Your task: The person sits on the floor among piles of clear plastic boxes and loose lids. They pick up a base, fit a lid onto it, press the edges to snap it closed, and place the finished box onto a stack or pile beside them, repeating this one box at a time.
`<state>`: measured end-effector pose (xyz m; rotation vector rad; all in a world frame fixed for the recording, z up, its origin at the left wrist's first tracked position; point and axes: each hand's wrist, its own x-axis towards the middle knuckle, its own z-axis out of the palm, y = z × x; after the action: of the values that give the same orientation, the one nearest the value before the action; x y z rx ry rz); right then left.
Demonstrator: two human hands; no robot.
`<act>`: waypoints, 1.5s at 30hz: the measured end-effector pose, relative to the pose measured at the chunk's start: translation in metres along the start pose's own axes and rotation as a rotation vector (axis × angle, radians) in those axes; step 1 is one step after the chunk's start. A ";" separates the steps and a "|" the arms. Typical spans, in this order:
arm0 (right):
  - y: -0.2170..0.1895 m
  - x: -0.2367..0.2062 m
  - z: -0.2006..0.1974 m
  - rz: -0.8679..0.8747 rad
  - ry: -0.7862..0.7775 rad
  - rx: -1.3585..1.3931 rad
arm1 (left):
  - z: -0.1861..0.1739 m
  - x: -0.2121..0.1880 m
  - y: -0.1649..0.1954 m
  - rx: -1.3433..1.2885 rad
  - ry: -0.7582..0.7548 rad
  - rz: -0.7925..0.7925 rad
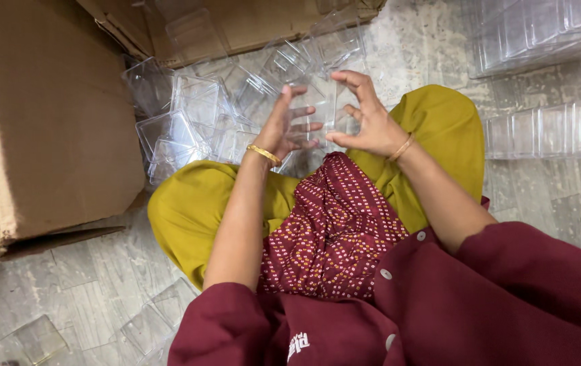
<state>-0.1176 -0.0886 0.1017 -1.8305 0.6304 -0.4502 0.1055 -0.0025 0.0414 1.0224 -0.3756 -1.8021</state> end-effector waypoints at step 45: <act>-0.027 0.006 -0.002 -0.094 -0.109 -0.260 | 0.007 0.008 -0.012 0.098 -0.006 -0.013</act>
<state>-0.1087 -0.0867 0.1283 -2.1237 0.5494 -0.3397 0.0918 -0.0051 0.0343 1.0894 -0.4665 -1.8132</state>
